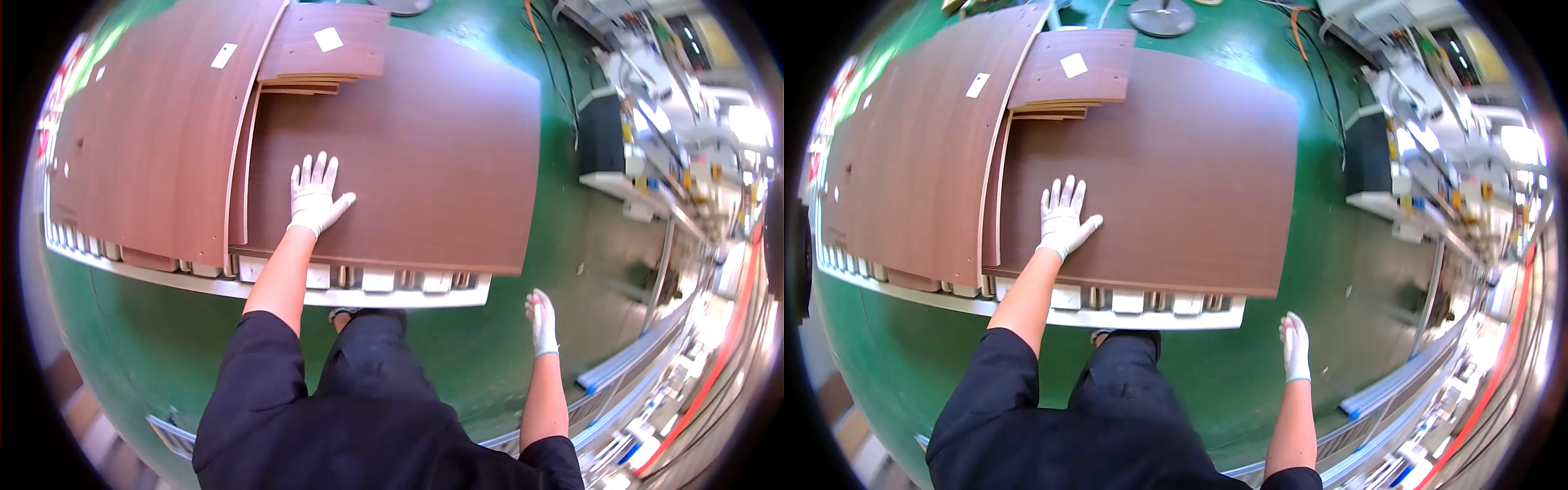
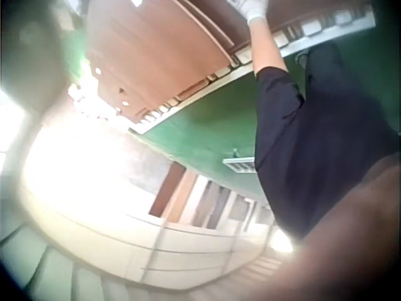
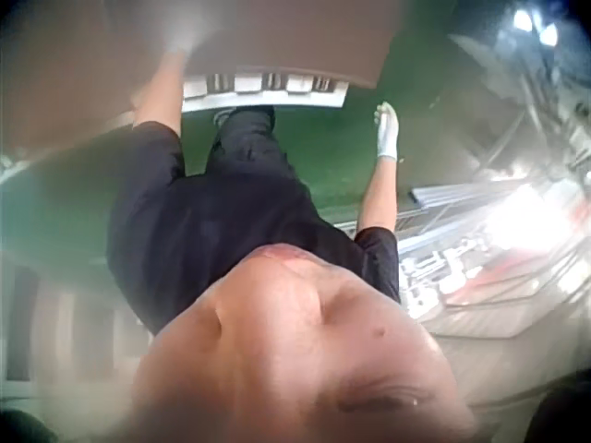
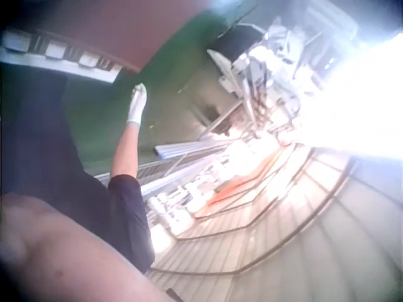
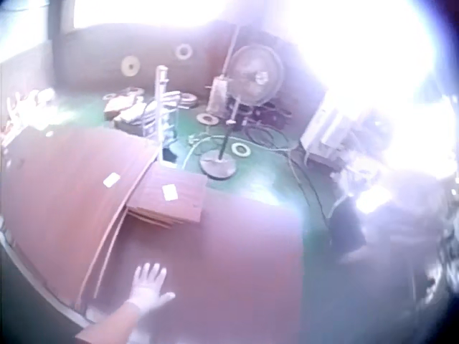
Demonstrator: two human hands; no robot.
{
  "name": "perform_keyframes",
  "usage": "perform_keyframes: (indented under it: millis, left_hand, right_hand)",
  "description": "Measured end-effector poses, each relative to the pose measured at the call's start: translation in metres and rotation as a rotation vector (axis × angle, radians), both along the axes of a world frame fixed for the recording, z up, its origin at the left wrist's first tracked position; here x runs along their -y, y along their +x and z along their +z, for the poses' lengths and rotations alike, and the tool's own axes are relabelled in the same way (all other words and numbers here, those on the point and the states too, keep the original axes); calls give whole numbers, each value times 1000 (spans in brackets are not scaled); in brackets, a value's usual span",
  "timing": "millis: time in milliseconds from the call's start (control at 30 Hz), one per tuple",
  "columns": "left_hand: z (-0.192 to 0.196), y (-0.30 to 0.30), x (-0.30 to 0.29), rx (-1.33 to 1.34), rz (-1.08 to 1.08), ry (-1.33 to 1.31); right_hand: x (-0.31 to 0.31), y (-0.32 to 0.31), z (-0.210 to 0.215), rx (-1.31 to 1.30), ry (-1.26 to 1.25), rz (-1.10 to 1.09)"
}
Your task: The person picks up wooden panels from a work table and feeds each panel into an edge banding machine by hand.
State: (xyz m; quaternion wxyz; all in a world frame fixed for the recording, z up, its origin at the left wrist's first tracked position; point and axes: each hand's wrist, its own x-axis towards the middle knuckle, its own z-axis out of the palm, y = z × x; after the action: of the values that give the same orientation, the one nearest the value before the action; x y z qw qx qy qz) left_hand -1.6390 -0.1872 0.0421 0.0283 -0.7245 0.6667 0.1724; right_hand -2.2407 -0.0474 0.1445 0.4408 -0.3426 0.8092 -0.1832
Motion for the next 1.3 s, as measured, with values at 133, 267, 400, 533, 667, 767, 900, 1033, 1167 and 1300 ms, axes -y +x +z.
perform_keyframes:
  millis: [133,267,400,533,667,767,900,1033,1167,1300]
  left_hand:
    - [-38,5,32,113,281,-115]
    - [-24,-2,42,92,284,-49]
    - [-36,3,41,-22,313,-38]
    - [-34,10,41,-72,322,-68]
    - [-45,10,34,-99,343,-137]
    - [-42,12,38,-92,345,-175]
    - [-39,12,30,-65,374,-140]
    - [-43,13,27,-104,473,-271]
    - [-48,13,22,-77,569,-366]
    - [-44,17,23,-152,590,-489]
  right_hand:
    - [208,115,-38,294,17,168]
    - [367,254,-103,803,-47,402]
    - [510,411,-149,1007,-81,265]
    - [590,527,-131,922,-168,336]
    - [620,553,-149,1031,20,424]
    - [606,560,-137,1126,-43,497]
    - [580,566,-136,1188,-55,528]
    - [562,552,-140,1212,-45,495]
    - [547,530,-151,1252,-63,430]
    - [520,503,-167,1325,-118,330]
